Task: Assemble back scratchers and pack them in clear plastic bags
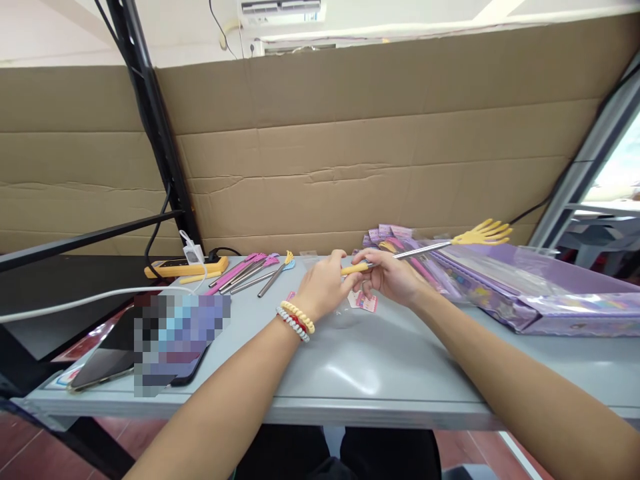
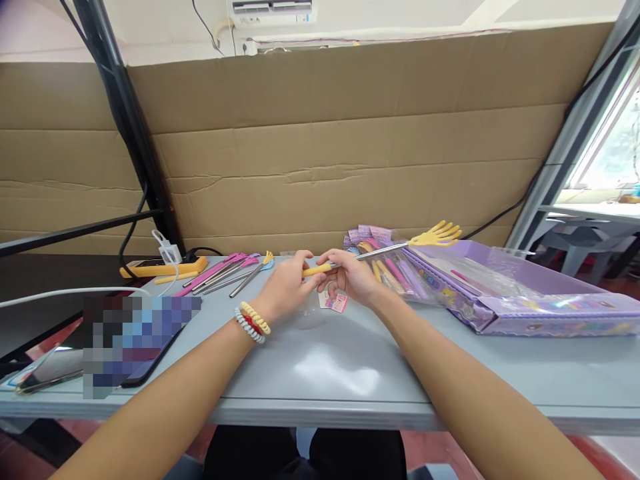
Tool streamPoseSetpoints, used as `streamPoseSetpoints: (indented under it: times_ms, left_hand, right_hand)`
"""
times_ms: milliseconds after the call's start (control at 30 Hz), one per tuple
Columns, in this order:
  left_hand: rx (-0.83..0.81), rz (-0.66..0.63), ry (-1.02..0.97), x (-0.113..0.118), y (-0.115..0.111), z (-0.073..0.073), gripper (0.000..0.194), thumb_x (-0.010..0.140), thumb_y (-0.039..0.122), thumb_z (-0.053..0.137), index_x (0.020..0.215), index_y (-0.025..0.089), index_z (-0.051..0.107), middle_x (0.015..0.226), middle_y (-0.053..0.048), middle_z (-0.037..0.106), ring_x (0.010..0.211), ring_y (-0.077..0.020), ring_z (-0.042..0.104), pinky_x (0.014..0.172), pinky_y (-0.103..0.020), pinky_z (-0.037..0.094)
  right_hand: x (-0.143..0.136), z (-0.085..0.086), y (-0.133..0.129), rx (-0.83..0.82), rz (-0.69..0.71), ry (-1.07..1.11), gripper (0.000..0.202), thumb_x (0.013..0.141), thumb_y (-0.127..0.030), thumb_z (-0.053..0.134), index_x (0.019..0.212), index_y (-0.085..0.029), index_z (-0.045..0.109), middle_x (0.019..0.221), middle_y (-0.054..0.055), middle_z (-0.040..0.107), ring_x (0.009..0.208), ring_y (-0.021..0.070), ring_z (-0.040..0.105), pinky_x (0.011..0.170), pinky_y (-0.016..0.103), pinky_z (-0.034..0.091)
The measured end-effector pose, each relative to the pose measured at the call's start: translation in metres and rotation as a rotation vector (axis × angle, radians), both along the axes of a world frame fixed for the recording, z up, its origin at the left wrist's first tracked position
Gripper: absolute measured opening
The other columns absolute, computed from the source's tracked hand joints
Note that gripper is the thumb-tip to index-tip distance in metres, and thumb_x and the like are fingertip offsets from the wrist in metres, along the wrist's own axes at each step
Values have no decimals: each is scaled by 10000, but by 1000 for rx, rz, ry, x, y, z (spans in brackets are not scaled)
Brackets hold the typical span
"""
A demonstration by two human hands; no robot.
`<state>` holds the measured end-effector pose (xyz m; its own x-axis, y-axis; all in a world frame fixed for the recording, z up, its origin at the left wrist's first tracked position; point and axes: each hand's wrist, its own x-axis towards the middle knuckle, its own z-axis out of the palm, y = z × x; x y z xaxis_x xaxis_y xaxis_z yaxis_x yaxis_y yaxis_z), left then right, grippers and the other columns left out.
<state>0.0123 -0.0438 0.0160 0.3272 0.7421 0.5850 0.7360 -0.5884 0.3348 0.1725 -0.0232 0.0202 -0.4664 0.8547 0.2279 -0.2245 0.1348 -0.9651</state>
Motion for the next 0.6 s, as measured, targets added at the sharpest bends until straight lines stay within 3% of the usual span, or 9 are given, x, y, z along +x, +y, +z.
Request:
streamPoseSetpoints:
  times_ms: [67, 167, 267, 333, 433, 500, 600]
  left_hand:
    - [138, 56, -90, -5, 1, 5, 367, 812, 426, 522, 1068, 164, 500, 977, -94, 629, 875, -197, 595, 729, -300, 444]
    - [500, 235, -314, -14, -7, 23, 208, 800, 349, 531, 902, 168, 534, 907, -82, 609, 890, -196, 564, 814, -350, 420]
    - [681, 304, -497, -24, -34, 40, 105, 793, 284, 511, 798, 180, 526, 795, -38, 582, 776, -160, 543, 756, -329, 429]
    - [541, 268, -553, -33, -64, 42, 122, 808, 296, 495, 762, 188, 528, 718, -8, 562, 662, -127, 517, 642, -275, 434]
    - [182, 320, -528, -54, -107, 29, 176, 781, 372, 530, 773, 197, 548, 628, 18, 562, 558, -117, 507, 544, -251, 415]
    - [51, 493, -581, -72, -124, 15, 331, 735, 441, 569, 964, 207, 523, 572, 44, 556, 492, -128, 494, 501, -259, 396]
    - [-15, 856, -632, -98, -127, 1, 736, 658, 443, 639, 1260, 166, 319, 558, 42, 592, 563, -194, 567, 543, -298, 414]
  right_hand:
    - [7, 2, 3, 22, -48, 54, 166, 744, -312, 510, 817, -168, 550, 646, 66, 668, 524, 203, 629, 385, 273, 447]
    - [15, 3, 8, 31, -147, 101, 176, 776, -309, 474, 817, -164, 564, 687, 101, 692, 530, 193, 630, 421, 272, 453]
    - [17, 3, 10, 11, -213, 87, 176, 774, -302, 462, 800, -162, 565, 662, 107, 691, 497, 185, 612, 409, 263, 431]
    - [16, 2, 11, 2, -237, 70, 167, 766, -292, 464, 796, -161, 563, 653, 105, 689, 482, 180, 600, 401, 258, 419]
    - [15, 1, 10, 3, -246, 48, 169, 770, -293, 463, 800, -160, 563, 663, 107, 692, 478, 172, 592, 402, 252, 411]
    - [14, 0, 10, 9, -245, 39, 178, 775, -301, 462, 799, -158, 564, 663, 106, 692, 475, 167, 587, 403, 248, 409]
    - [14, -1, 11, 10, -242, 17, 173, 762, -305, 476, 788, -157, 563, 655, 102, 692, 467, 162, 582, 398, 244, 402]
